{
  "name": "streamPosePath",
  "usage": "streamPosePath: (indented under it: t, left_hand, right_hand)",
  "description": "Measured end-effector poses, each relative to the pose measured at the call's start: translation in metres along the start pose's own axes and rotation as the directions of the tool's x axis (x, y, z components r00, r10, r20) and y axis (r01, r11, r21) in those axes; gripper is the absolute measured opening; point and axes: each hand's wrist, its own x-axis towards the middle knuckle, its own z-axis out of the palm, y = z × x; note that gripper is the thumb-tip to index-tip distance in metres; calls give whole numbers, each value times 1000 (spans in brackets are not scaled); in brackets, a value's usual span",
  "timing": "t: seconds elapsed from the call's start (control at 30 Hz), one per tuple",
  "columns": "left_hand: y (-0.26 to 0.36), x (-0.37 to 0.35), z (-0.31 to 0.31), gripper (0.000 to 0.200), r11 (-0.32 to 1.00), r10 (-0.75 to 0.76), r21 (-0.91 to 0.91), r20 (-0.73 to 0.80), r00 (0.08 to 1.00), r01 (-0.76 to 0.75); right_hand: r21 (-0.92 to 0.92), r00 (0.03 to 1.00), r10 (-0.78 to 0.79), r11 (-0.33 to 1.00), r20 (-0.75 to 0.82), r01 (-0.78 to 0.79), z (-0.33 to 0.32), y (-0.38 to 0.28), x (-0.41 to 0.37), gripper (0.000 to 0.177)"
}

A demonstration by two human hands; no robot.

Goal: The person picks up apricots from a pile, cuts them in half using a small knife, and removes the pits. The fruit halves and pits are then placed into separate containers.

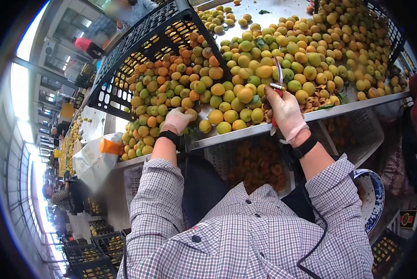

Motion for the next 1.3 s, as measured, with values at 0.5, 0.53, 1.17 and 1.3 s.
streamPosePath:
  t: [0.5, 0.53, 1.17, 1.3]
  left_hand:
    - [19, -47, -14, 65, 978, 182, 67, 167, 969, -196]
    - [20, -47, -13, 65, 977, 160, 114, 151, 975, -178]
    - [131, -118, -28, 37, 494, 486, -801, -69, 871, -339]
    - [216, -160, -21, 38, 401, 655, -792, -104, 749, -461]
  right_hand:
    - [31, 999, 6, 1000, 35, -7, 7, 2, -2, 38]
    - [30, 999, 6, 1000, 34, -7, 7, 1, -2, 38]
    - [-113, 991, -131, 985, -27, 127, -3, 12, 3, 37]
    - [-60, 965, -236, 971, -116, 230, 0, 37, 18, 37]
